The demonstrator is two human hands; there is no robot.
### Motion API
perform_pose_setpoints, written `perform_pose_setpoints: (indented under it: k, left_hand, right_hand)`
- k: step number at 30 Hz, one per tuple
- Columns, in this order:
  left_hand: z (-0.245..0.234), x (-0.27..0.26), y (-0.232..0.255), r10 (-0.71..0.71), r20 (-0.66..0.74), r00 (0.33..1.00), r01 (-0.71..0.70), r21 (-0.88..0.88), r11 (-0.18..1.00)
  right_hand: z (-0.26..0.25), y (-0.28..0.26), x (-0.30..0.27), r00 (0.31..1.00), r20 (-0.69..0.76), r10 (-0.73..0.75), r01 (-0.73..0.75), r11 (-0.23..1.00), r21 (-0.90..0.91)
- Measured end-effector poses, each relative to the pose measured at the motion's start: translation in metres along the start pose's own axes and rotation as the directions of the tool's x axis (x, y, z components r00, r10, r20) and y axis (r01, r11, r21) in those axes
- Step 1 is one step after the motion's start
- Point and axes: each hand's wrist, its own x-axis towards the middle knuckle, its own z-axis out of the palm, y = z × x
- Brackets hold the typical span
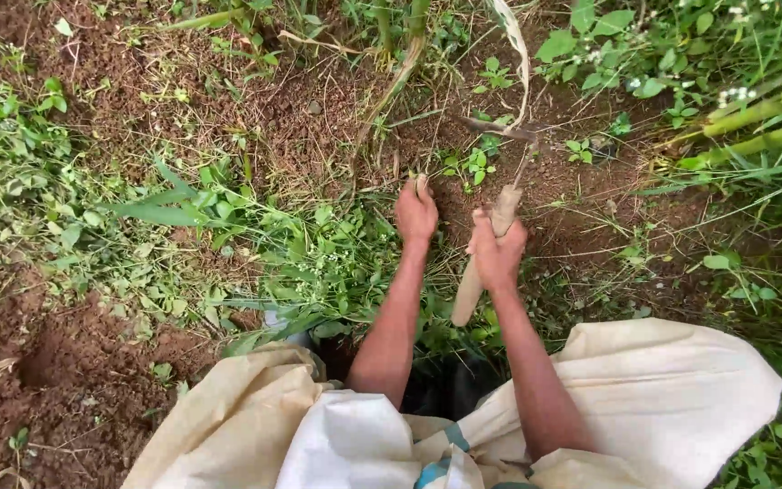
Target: The person uses a hoe to loosen soil and remove weeds around the base of corn plants. They repeatedly strike the ground with the tool and pull out uprooted weeds by hand.
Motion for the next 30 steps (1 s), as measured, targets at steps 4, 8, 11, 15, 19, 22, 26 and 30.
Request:
perform_pose_setpoints:
  k: [4,8,11,15,19,22,26,30]
  left_hand:
    - [-0.005,-0.011,0.004,-0.035,-0.015,0.999,0.036,0.027,0.999]
    - [-0.005,-0.009,-0.015,-0.016,0.072,0.997,0.016,-0.007,1.000]
    - [-0.005,-0.011,-0.018,-0.030,0.101,0.994,0.034,-0.034,0.999]
    - [-0.001,0.000,-0.042,-0.005,0.080,0.997,0.009,-0.043,0.999]
    - [-0.026,-0.019,-0.014,-0.026,0.079,0.997,0.023,0.037,0.999]
    - [-0.035,-0.028,-0.007,-0.003,-0.014,1.000,0.004,0.035,0.999]
    - [-0.069,-0.049,0.008,0.020,-0.285,0.958,0.021,0.139,0.990]
    - [-0.097,-0.068,-0.017,0.031,-0.419,0.907,0.096,0.279,0.955]
  right_hand:
    - [0.003,0.045,0.006,0.967,0.176,0.184,-0.157,0.975,-0.154]
    - [0.004,-0.013,-0.001,0.998,0.062,0.008,-0.003,0.997,-0.083]
    - [0.006,-0.028,-0.004,0.996,0.004,-0.089,0.088,0.994,0.056]
    - [0.015,0.018,-0.017,0.985,0.046,0.169,-0.163,0.981,-0.103]
    - [0.008,0.030,-0.030,0.970,0.084,0.227,-0.214,0.966,-0.143]
    - [0.000,-0.003,-0.032,0.976,0.038,0.216,-0.212,0.973,-0.090]
    - [-0.005,-0.016,-0.028,0.991,-0.102,0.091,-0.070,0.979,0.194]
    - [-0.004,-0.032,-0.030,0.969,-0.187,0.162,-0.085,0.928,0.364]
